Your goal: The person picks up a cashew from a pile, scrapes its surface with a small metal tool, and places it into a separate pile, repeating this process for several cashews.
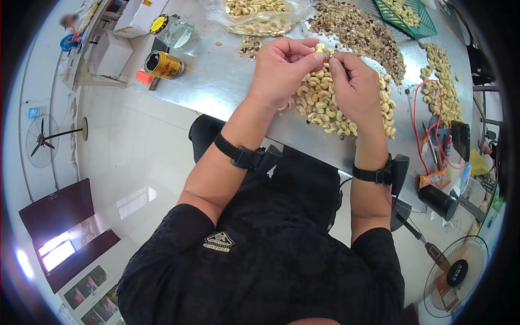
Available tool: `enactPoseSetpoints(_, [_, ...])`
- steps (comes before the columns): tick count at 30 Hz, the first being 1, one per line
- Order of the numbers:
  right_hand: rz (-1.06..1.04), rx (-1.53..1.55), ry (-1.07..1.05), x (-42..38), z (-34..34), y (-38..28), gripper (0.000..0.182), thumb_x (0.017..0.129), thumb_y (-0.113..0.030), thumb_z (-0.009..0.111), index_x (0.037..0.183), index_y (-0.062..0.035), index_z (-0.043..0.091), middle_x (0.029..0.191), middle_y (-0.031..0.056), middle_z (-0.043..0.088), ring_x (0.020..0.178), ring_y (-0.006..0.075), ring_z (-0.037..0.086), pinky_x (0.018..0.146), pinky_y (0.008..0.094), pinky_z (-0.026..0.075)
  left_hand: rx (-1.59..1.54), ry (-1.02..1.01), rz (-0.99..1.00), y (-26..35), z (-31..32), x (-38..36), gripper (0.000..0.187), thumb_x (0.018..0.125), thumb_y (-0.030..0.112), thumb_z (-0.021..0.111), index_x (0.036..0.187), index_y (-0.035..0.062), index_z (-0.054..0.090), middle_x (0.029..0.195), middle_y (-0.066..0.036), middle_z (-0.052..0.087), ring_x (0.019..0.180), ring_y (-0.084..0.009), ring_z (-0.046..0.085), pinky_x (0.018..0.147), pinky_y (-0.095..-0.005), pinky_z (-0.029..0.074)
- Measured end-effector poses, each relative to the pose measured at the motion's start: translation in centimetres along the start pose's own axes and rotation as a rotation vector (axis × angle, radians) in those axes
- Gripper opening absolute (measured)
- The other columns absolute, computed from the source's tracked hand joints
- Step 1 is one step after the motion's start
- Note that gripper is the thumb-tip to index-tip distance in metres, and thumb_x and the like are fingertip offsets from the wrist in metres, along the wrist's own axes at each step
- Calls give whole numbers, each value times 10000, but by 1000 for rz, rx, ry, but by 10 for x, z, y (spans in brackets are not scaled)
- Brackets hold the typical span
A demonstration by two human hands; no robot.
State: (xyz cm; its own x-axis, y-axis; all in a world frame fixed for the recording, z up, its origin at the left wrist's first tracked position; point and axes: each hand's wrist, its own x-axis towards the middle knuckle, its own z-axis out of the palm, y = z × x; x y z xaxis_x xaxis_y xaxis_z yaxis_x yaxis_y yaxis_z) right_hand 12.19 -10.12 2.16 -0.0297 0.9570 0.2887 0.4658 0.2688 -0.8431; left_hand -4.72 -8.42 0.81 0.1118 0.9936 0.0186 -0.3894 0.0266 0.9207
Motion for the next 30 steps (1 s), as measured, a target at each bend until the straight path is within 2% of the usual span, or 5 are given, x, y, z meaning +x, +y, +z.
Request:
enactPoseSetpoints(3, [-8,8,-26,-1,0,-3,149,940,-132,634,969,3,690,803,167,688,686,280,661,655,362,513,36,-24,-11,0,-2,-1,90,882,-45,725,933,-39,651,1228,-238,630,879,-173,696,809,-290,607])
enactPoseSetpoints(18, [41,44,-92,-1,-5,-1,142,936,-114,634,982,5,694,783,149,679,653,239,637,630,345,497,109,-114,-8,10,-6,0,201,817,-105,758,938,-12,628,1185,-187,661,925,-99,664,852,-245,580])
enactPoseSetpoints(21, [11,38,-82,-1,-4,1,137,933,-113,635,978,3,694,784,147,678,655,241,638,631,346,496,88,-135,-11,12,-8,-1,218,821,-119,738,972,-12,623,1198,-181,663,941,-127,679,867,-263,582])
enactPoseSetpoints(27, [-71,34,-52,-2,-1,-1,126,929,-105,642,975,3,689,805,150,677,690,270,651,657,355,506,-248,-156,-71,3,-16,-4,193,909,-74,650,1076,13,603,1202,-172,675,988,-213,702,888,-311,590])
enactPoseSetpoints(30, [-99,45,-28,-2,1,-3,123,928,-99,645,978,6,685,814,150,677,701,279,655,667,359,510,-305,-131,-78,0,-15,-6,142,952,-26,623,1083,26,603,1153,-150,687,998,-211,698,879,-317,590])
